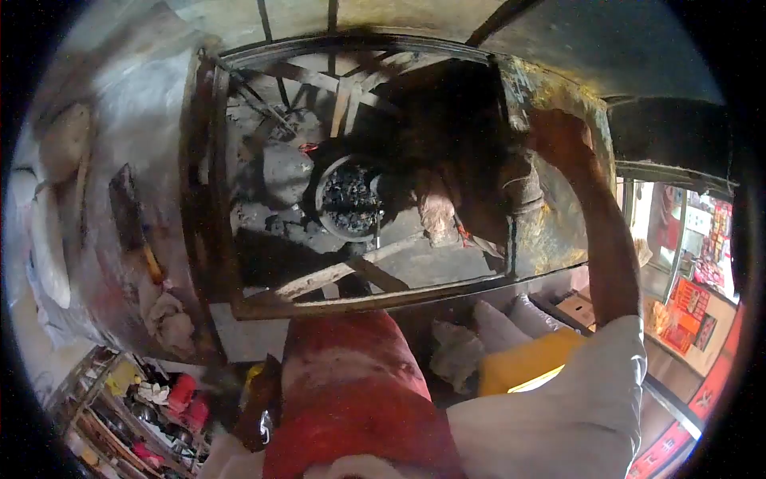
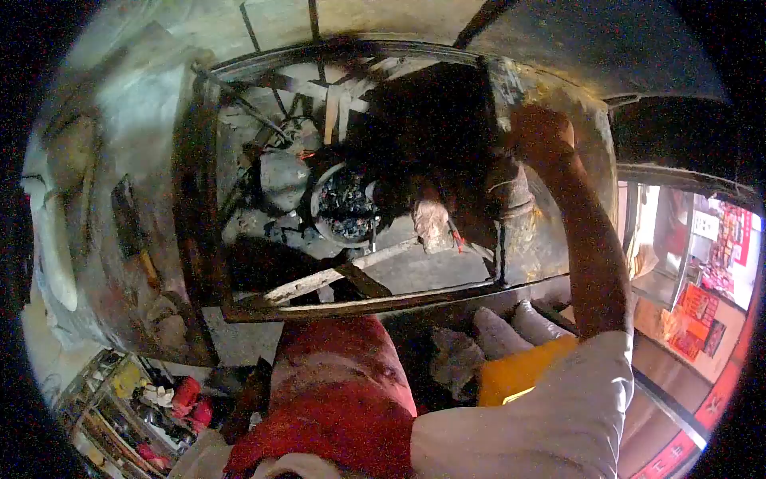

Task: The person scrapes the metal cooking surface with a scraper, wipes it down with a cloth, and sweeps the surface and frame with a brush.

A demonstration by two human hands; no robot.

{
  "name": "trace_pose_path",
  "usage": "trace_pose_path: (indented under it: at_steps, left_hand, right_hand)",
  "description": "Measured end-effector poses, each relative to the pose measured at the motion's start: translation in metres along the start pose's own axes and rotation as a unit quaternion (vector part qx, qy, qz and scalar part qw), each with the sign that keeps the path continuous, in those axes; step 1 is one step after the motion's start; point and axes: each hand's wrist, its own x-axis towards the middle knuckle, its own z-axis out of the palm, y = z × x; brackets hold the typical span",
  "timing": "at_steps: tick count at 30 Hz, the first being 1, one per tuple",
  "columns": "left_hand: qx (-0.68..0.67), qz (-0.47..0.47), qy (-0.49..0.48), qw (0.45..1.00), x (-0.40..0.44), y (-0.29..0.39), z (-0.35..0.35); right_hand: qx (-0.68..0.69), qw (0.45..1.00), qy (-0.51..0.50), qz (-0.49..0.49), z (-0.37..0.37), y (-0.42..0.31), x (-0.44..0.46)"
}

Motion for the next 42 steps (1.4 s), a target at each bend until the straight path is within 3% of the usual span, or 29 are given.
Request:
trace_pose_path:
  at_steps: [2,3,5,6,7,9,10,13,15,18,19,20,21,22,23,24,26,27,28,29,30,31,32,34,35,36,38,41,42]
  left_hand:
    - [0.006,0.006,-0.001,1.000,0.002,-0.002,-0.001]
    - [0.008,0.009,-0.001,1.000,0.003,-0.003,-0.001]
    - [0.013,0.010,0.003,1.000,0.005,-0.003,-0.001]
    - [0.017,0.012,0.005,1.000,0.004,-0.005,-0.003]
    - [0.022,0.016,0.007,1.000,0.003,-0.008,-0.005]
    - [0.030,0.021,0.010,0.999,0.004,-0.011,-0.009]
    - [0.033,0.026,0.010,0.999,0.006,-0.012,-0.012]
    - [0.037,0.040,0.016,0.998,0.018,-0.021,-0.016]
    - [0.041,0.055,0.027,0.997,0.029,-0.028,-0.024]
    - [0.036,0.081,0.046,0.995,0.051,-0.047,-0.029]
    - [0.035,0.088,0.051,0.994,0.059,-0.055,-0.029]
    - [0.032,0.095,0.058,0.993,0.064,-0.066,-0.029]
    - [0.028,0.103,0.066,0.992,0.073,-0.078,-0.029]
    - [0.022,0.111,0.074,0.991,0.079,-0.092,-0.029]
    - [0.021,0.115,0.079,0.990,0.084,-0.107,-0.025]
    - [0.022,0.121,0.083,0.989,0.087,-0.125,-0.023]
    - [0.027,0.138,0.100,0.985,0.094,-0.165,-0.016]
    - [0.029,0.152,0.112,0.982,0.097,-0.183,-0.013]
    - [0.033,0.173,0.129,0.976,0.104,-0.200,-0.007]
    - [0.031,0.177,0.133,0.975,0.092,-0.191,-0.021]
    - [-0.017,0.105,0.077,0.991,0.065,-0.166,-0.049]
    - [-0.061,0.032,0.016,0.997,0.042,-0.146,-0.070]
    - [-0.057,0.047,0.015,0.997,0.032,-0.132,-0.081]
    - [-0.032,0.127,0.033,0.991,0.024,-0.111,-0.093]
    - [-0.021,0.158,0.040,0.986,0.023,-0.101,-0.096]
    - [-0.016,0.182,0.045,0.982,0.024,-0.091,-0.099]
    - [-0.005,0.225,0.056,0.973,0.024,-0.074,-0.102]
    - [0.001,0.272,0.079,0.959,0.026,-0.052,-0.100]
    - [0.003,0.280,0.085,0.956,0.030,-0.050,-0.095]
  right_hand:
    - [-0.069,0.989,-0.100,-0.087,-0.022,0.009,-0.016]
    - [-0.069,0.989,-0.102,-0.080,-0.022,0.012,-0.020]
    - [0.057,0.996,0.036,-0.058,-0.021,0.013,-0.021]
    - [0.045,0.991,0.117,-0.038,-0.006,0.012,-0.015]
    - [0.050,0.991,0.118,-0.035,0.005,0.011,-0.020]
    - [-0.010,1.000,0.022,-0.009,-0.002,-0.007,-0.042]
    - [-0.008,0.994,0.082,-0.075,0.042,0.003,-0.043]
    - [0.027,0.999,0.012,-0.027,0.020,-0.009,-0.099]
    - [0.000,0.999,0.016,-0.047,0.002,-0.004,-0.136]
    - [0.046,0.987,-0.151,-0.002,-0.041,0.001,-0.184]
    - [0.046,0.987,-0.151,0.008,-0.019,0.003,-0.200]
    - [0.151,0.988,-0.029,0.000,0.025,0.007,-0.220]
    - [0.251,0.963,0.094,-0.008,0.035,-0.002,-0.240]
    - [0.415,0.901,0.033,0.123,0.039,-0.018,-0.266]
    - [0.531,0.835,0.010,0.147,0.039,-0.036,-0.291]
    - [0.603,0.758,-0.066,0.240,0.065,-0.050,-0.315]
    - [0.467,0.832,-0.002,0.299,0.138,-0.073,-0.375]
    - [0.447,0.814,0.080,0.362,0.160,-0.094,-0.405]
    - [0.535,0.738,0.027,0.410,0.193,-0.100,-0.438]
    - [0.707,0.500,0.061,0.497,0.166,-0.126,-0.459]
    - [0.711,0.426,0.094,0.552,0.174,-0.148,-0.476]
    - [0.709,0.296,0.104,0.632,0.181,-0.168,-0.492]
    - [0.729,0.396,0.108,0.548,0.283,-0.183,-0.532]
    - [0.832,0.189,0.110,0.510,0.198,-0.222,-0.538]
    - [0.762,0.195,0.063,0.615,0.189,-0.238,-0.531]
    - [0.771,0.240,0.028,0.590,0.186,-0.254,-0.526]
    - [0.801,0.279,-0.031,0.529,0.171,-0.274,-0.521]
    - [0.787,0.437,-0.040,0.434,0.128,-0.278,-0.495]
    - [0.788,0.436,-0.037,0.433,0.118,-0.274,-0.489]
